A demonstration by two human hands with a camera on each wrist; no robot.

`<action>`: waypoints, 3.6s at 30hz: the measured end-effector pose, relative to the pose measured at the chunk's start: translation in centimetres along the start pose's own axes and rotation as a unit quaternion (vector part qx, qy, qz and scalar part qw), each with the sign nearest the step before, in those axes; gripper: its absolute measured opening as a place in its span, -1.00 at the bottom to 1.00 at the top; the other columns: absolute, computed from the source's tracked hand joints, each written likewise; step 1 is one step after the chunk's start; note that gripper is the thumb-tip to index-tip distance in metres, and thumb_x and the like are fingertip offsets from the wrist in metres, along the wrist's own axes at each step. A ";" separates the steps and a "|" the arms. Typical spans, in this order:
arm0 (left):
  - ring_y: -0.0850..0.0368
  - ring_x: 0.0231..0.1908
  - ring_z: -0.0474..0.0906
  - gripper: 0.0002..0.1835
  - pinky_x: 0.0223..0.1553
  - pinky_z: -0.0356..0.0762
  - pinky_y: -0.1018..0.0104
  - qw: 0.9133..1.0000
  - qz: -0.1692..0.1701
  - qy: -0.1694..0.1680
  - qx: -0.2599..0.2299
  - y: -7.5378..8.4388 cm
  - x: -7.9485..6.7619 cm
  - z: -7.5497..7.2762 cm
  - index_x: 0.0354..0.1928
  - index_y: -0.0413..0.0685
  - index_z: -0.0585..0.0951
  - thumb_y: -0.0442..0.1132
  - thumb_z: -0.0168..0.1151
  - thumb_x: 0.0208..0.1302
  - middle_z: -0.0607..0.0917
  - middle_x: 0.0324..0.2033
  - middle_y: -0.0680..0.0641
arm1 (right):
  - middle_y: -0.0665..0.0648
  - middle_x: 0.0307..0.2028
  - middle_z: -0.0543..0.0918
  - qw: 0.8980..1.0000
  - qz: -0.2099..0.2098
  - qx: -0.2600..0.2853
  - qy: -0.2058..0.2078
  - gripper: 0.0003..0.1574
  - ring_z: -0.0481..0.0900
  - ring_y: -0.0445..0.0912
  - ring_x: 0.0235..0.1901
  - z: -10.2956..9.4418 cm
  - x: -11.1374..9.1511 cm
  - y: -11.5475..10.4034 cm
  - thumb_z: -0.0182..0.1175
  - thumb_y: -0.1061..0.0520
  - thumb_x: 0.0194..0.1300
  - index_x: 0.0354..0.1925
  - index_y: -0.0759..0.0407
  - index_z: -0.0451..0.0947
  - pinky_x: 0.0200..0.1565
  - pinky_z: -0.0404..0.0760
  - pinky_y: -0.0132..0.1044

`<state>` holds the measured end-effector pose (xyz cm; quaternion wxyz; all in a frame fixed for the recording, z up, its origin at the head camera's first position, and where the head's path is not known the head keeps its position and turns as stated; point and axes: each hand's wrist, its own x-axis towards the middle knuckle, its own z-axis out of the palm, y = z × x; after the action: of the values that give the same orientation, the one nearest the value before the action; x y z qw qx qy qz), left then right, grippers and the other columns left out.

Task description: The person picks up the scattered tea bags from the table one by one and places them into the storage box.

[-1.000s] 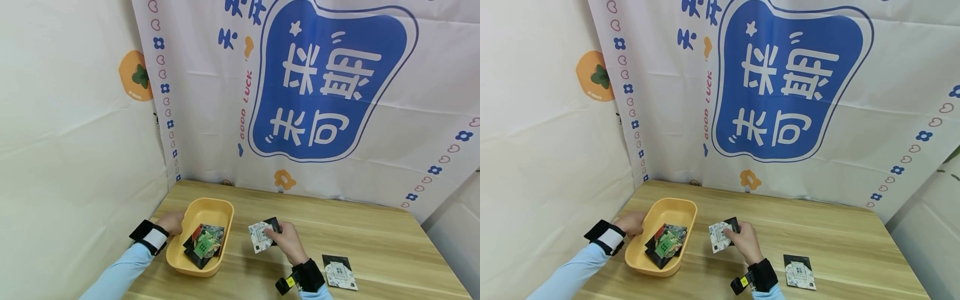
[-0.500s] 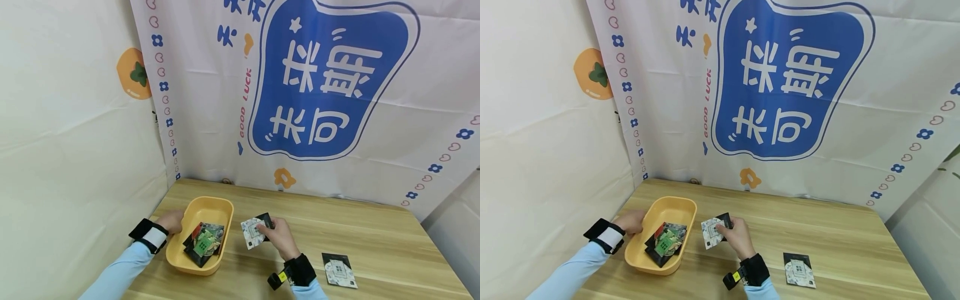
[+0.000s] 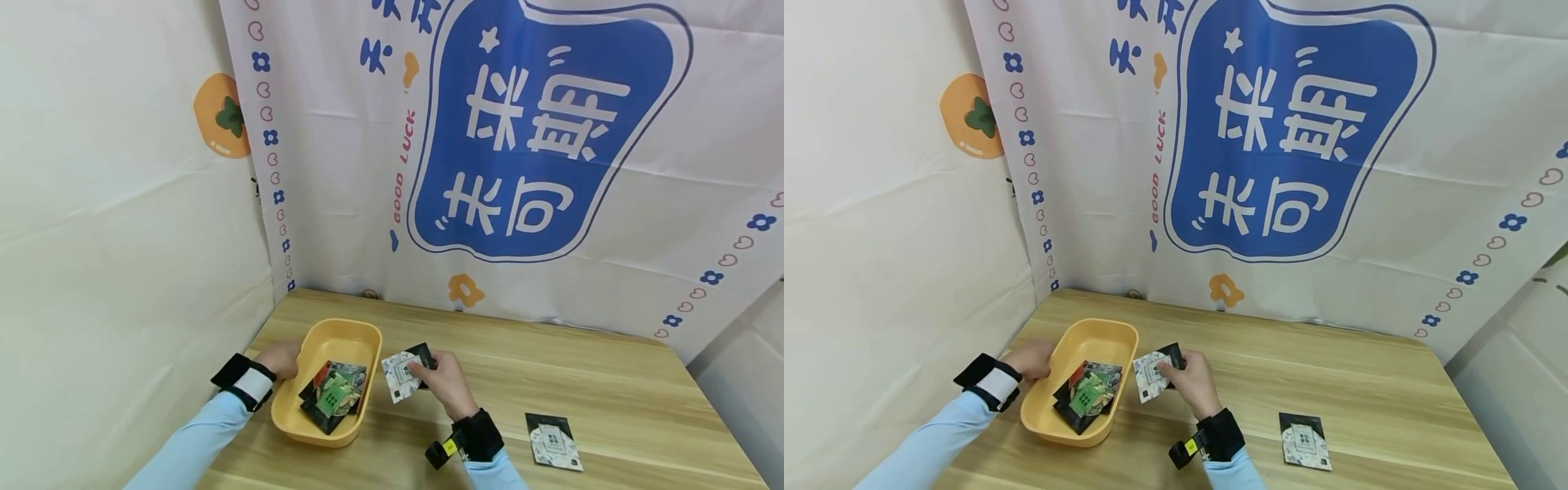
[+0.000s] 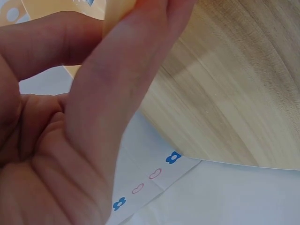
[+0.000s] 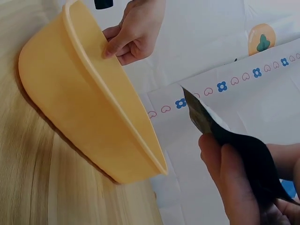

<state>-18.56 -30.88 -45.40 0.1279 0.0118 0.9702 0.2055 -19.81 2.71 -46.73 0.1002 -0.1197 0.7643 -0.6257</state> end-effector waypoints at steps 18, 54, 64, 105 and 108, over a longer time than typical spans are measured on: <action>0.16 -0.70 0.44 -0.79 -0.73 0.35 0.47 1.000 -0.002 -0.005 0.002 -0.2 0.1 -0.1 -0.30 -0.29 0.55 -0.63 0.05 0.06 0.54 -0.58 -0.07 | 0.21 -0.31 0.74 1.000 0.008 -0.007 0.000 -0.72 0.67 -0.18 -0.38 1.9 0.6 -0.6 0.24 0.19 0.35 -0.14 0.44 0.63 -0.24 0.75 -0.16; 0.18 -0.70 0.39 -0.77 -0.71 0.30 0.47 1.000 0.002 0.003 -0.004 -0.1 0.1 0.2 -0.32 -0.29 0.54 -0.66 0.03 0.02 0.51 -0.59 -0.07 | 0.18 -0.35 0.75 0.999 0.007 0.017 -0.031 -0.69 0.68 -0.19 -0.43 5.5 2.7 -0.3 0.30 0.13 0.32 -0.16 0.40 0.67 -0.25 0.77 -0.08; 0.20 -0.73 0.35 -0.79 -0.73 0.28 0.49 1.000 -0.001 -0.002 0.001 0.0 0.0 0.0 -0.41 -0.23 0.51 -0.65 0.03 0.01 0.49 -0.62 -0.05 | 0.14 -0.42 0.74 0.999 0.000 0.022 -0.040 -0.71 0.68 -0.20 -0.47 6.3 2.8 -0.7 0.33 0.12 0.30 -0.23 0.39 0.68 -0.32 0.77 -0.19; 0.18 -0.72 0.36 -0.79 -0.72 0.29 0.49 1.000 0.000 0.012 -0.003 0.0 0.0 0.4 -0.40 -0.24 0.51 -0.64 0.03 -0.01 0.50 -0.60 -0.07 | 0.32 0.03 0.54 0.988 -0.074 -0.073 -0.117 -0.50 0.49 0.00 -0.18 7.2 2.3 -1.1 0.25 0.13 0.36 0.21 0.25 0.48 -0.23 0.49 -0.27; 0.16 -0.69 0.41 -0.80 -0.71 0.32 0.47 1.000 -0.009 0.008 -0.004 -0.2 0.2 0.4 -0.36 -0.26 0.52 -0.64 0.04 0.02 0.50 -0.58 -0.08 | 0.31 0.03 0.54 0.989 -0.078 -0.072 -0.108 -0.53 0.46 -0.08 -0.29 6.8 2.2 -1.2 0.25 0.16 0.34 0.18 0.24 0.49 -0.29 0.48 -0.31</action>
<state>-18.61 -30.91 -45.88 0.1223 0.0008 0.9704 0.2081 -19.75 -4.53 -46.93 0.1240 -0.2526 0.7802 -0.5586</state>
